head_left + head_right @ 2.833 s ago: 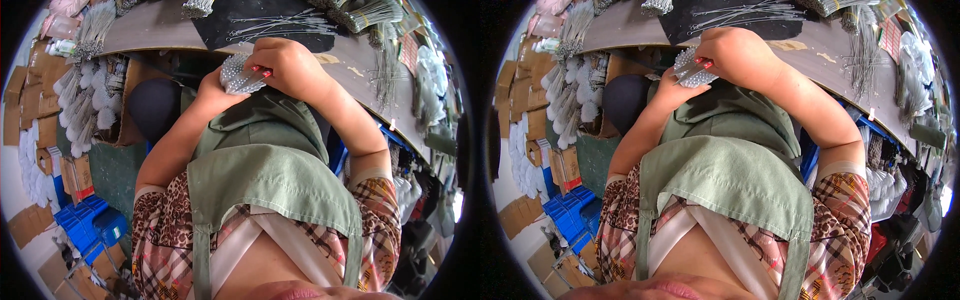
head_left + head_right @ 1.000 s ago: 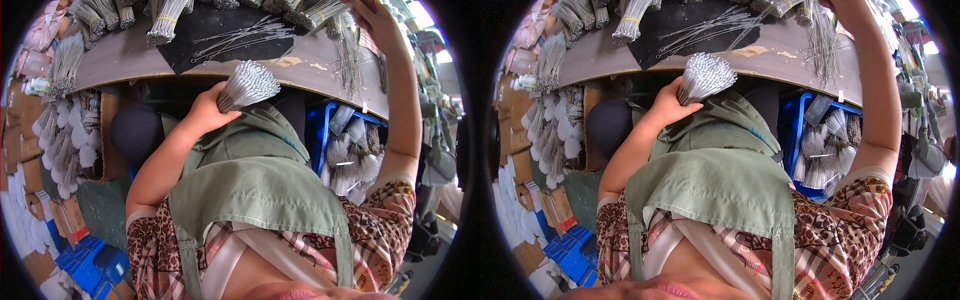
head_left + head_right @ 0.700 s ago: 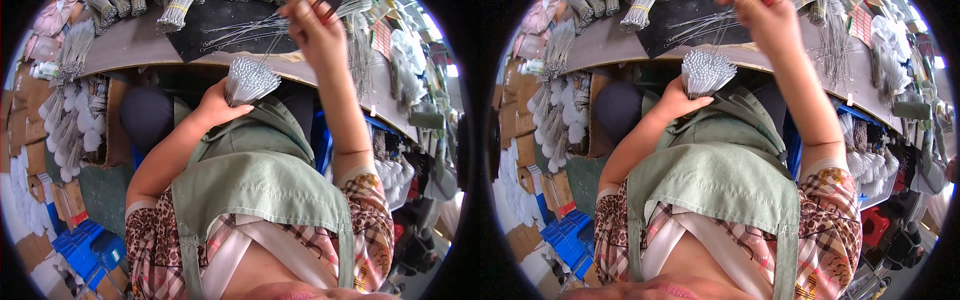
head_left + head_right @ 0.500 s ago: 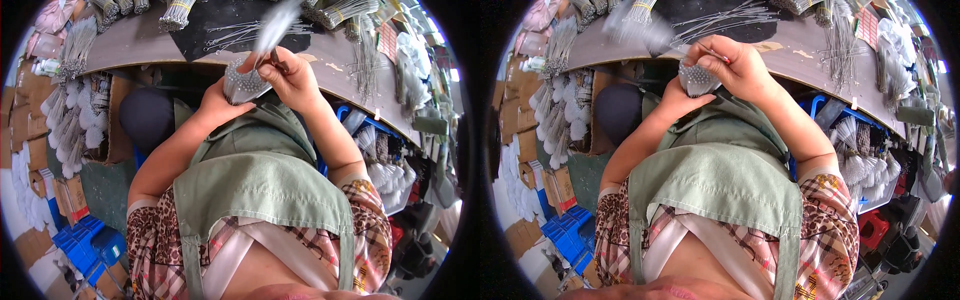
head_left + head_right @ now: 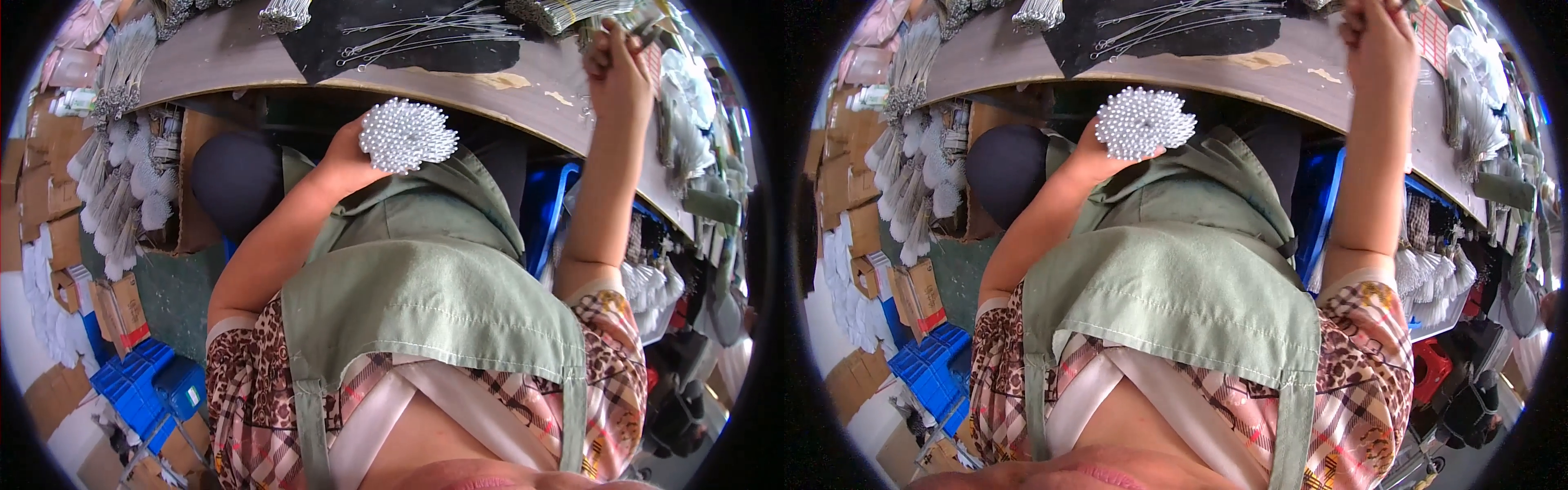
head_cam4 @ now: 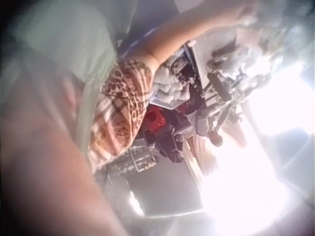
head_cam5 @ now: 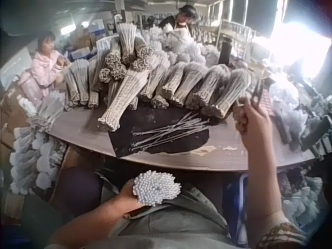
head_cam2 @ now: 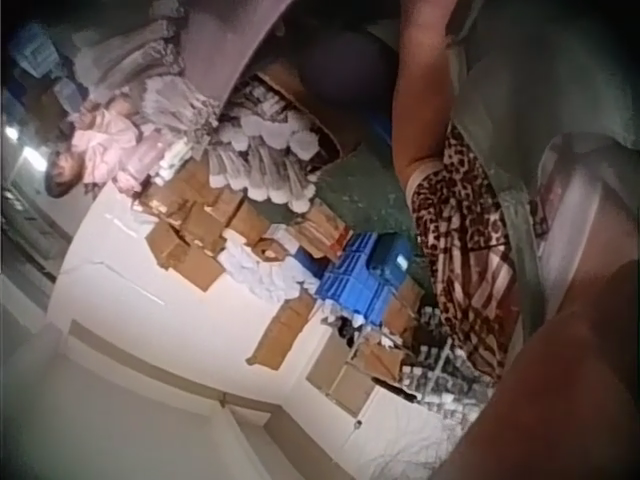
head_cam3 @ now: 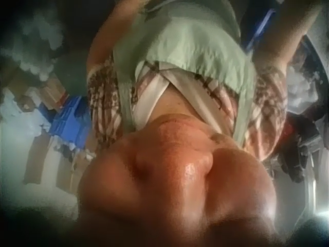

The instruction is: Assembling bunches of bristles into industrial brushes or components, including trimming or crimping with pliers.

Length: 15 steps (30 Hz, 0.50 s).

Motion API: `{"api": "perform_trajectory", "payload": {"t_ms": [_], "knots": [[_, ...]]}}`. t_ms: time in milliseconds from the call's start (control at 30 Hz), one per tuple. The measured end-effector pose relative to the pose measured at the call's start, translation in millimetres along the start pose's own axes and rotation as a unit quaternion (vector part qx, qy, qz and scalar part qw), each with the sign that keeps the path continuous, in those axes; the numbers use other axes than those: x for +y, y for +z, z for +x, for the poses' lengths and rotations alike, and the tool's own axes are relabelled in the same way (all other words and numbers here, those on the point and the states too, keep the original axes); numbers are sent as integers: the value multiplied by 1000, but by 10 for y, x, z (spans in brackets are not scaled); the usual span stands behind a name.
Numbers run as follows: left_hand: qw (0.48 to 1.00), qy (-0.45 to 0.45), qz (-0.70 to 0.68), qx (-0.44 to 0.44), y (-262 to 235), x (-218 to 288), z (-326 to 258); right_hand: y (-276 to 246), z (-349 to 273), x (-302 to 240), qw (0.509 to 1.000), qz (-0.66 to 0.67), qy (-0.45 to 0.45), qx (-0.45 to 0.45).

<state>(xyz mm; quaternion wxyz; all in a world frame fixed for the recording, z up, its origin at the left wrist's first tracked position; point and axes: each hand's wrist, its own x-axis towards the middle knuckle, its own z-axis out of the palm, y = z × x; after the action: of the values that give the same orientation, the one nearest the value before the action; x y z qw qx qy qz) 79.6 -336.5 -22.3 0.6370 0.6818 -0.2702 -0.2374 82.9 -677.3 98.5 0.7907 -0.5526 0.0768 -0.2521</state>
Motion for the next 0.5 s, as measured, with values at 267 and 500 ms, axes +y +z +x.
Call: {"api": "perform_trajectory", "payload": {"t_ms": [267, 500], "knots": [[995, 55, 81, -24, -196, -202, -62, -1688, 748, -41, 836, -527, -53, 144], [994, -13, -112, -14, -219, -291, -119, -1070, 333, 91, 791, -531, -290, 86]]}}
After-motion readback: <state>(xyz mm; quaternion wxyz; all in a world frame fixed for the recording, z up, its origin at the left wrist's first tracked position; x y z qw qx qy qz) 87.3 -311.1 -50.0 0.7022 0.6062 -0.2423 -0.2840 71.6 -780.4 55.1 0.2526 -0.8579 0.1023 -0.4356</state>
